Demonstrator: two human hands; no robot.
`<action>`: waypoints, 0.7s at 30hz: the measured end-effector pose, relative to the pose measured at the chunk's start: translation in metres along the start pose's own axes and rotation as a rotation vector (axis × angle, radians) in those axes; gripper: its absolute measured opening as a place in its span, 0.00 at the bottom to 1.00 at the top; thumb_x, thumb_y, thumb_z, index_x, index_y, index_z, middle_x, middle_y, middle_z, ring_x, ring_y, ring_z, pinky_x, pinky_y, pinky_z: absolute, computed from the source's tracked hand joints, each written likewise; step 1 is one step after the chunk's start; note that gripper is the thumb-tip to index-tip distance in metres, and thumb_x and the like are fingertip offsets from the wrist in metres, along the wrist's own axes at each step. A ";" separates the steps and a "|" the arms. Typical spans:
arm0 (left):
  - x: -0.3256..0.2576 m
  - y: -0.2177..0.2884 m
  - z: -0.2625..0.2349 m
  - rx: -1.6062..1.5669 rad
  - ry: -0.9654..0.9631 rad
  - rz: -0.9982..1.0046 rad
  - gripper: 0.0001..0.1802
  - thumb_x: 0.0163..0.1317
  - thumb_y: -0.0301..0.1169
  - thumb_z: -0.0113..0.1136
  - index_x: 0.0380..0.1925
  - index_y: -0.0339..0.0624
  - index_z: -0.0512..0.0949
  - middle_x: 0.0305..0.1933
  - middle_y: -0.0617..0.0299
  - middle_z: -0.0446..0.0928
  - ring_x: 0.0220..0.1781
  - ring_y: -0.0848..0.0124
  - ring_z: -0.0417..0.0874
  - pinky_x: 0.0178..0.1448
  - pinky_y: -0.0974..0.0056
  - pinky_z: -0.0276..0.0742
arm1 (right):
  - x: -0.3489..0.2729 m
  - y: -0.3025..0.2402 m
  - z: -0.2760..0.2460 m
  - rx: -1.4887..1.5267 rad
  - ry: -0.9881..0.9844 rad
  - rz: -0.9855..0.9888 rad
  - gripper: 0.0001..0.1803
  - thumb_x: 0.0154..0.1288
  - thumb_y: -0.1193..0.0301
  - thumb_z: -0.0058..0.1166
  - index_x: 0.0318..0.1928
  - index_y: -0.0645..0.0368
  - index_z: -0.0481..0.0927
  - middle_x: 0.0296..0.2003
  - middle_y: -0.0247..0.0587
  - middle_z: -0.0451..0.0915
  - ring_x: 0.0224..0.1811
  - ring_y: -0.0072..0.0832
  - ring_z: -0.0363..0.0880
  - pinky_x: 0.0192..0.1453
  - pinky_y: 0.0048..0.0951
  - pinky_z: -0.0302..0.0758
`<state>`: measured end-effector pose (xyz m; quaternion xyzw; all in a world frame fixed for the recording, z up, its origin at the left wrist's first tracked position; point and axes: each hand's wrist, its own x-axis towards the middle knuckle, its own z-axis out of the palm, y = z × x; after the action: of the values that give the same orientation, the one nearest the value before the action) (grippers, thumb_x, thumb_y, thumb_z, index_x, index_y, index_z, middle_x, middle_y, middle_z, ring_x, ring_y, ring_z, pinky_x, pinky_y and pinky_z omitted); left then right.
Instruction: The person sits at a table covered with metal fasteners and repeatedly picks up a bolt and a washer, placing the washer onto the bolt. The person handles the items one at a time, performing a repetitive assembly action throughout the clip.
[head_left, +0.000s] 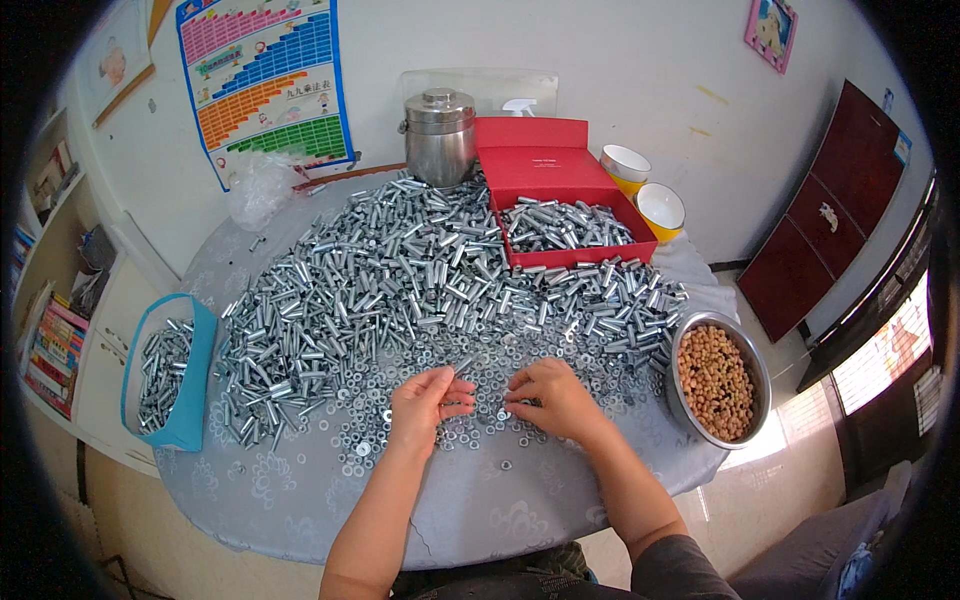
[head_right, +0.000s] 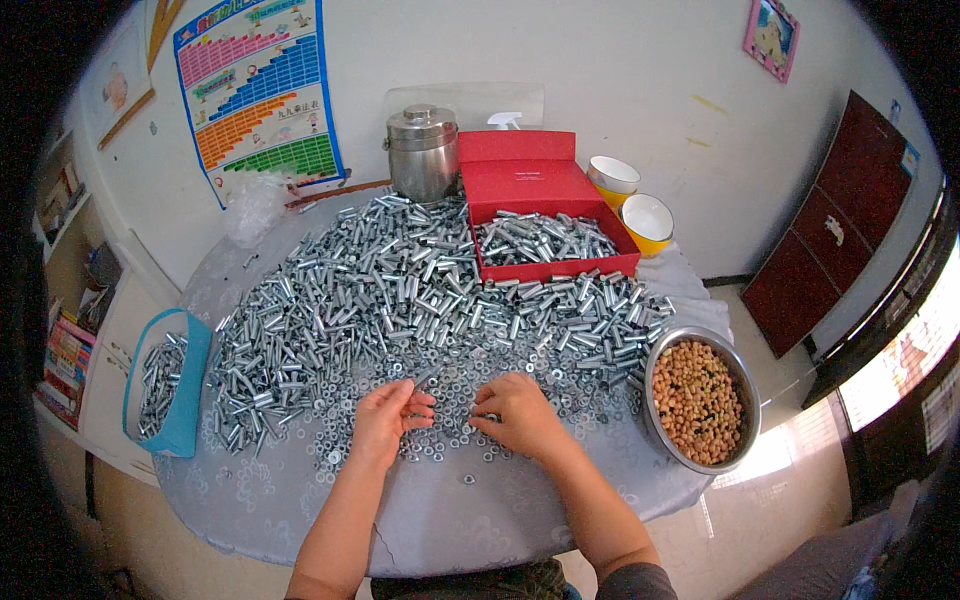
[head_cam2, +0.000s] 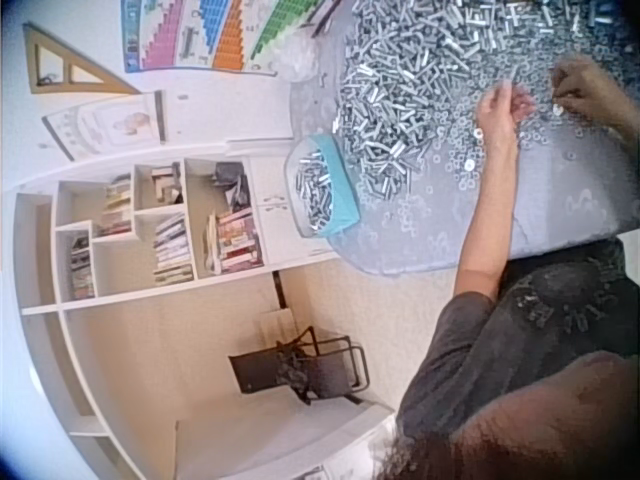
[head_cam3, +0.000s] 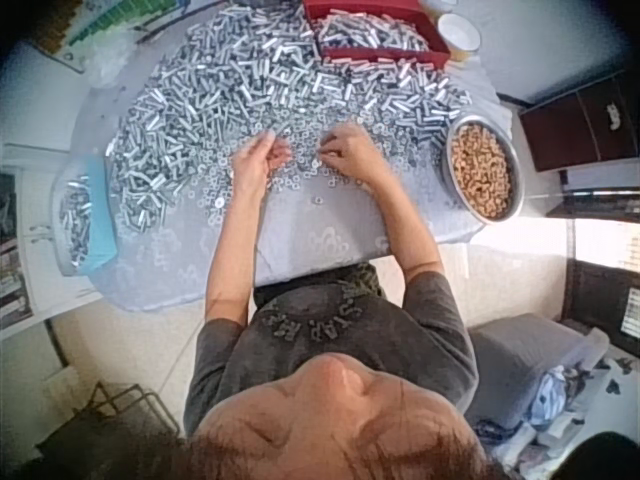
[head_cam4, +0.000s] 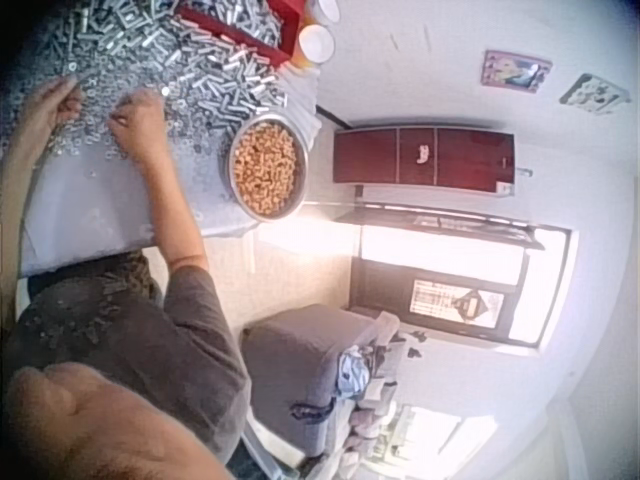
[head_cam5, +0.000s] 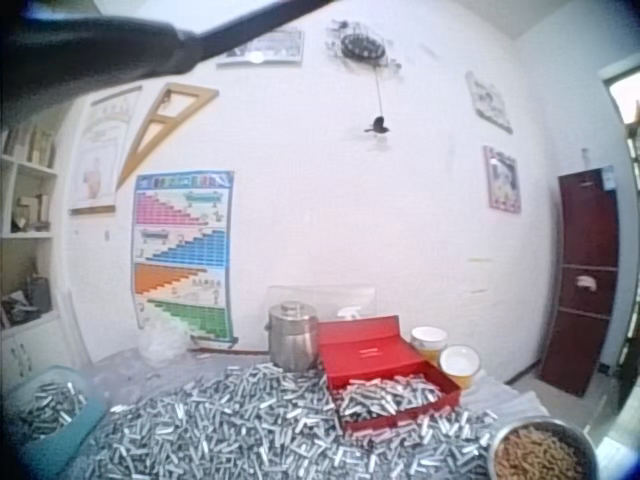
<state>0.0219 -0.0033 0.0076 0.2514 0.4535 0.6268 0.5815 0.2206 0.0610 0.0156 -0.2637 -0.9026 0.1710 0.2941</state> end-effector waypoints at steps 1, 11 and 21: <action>0.000 0.000 0.000 0.005 0.005 0.001 0.11 0.60 0.32 0.52 0.34 0.33 0.73 0.30 0.51 0.77 0.26 0.69 0.79 0.29 0.67 0.79 | 0.000 0.003 -0.002 0.063 -0.017 0.021 0.07 0.45 0.71 0.59 0.28 0.58 0.80 0.27 0.38 0.77 0.33 0.36 0.74 0.37 0.33 0.69; 0.001 -0.004 0.000 0.034 -0.023 -0.031 0.12 0.60 0.32 0.51 0.37 0.31 0.73 0.31 0.50 0.77 0.27 0.68 0.79 0.29 0.66 0.80 | -0.001 0.015 -0.006 0.000 0.076 0.104 0.07 0.44 0.71 0.59 0.26 0.59 0.80 0.24 0.39 0.77 0.31 0.38 0.74 0.35 0.36 0.70; 0.000 -0.003 -0.001 0.047 -0.021 -0.039 0.12 0.61 0.32 0.51 0.37 0.31 0.72 0.32 0.50 0.77 0.28 0.68 0.79 0.30 0.65 0.80 | -0.010 0.018 -0.010 -0.228 0.051 0.254 0.09 0.41 0.72 0.57 0.28 0.56 0.80 0.27 0.39 0.76 0.33 0.38 0.74 0.38 0.36 0.69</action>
<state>0.0229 -0.0042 0.0048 0.2628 0.4667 0.6018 0.5924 0.2407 0.0714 0.0109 -0.4114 -0.8678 0.0965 0.2614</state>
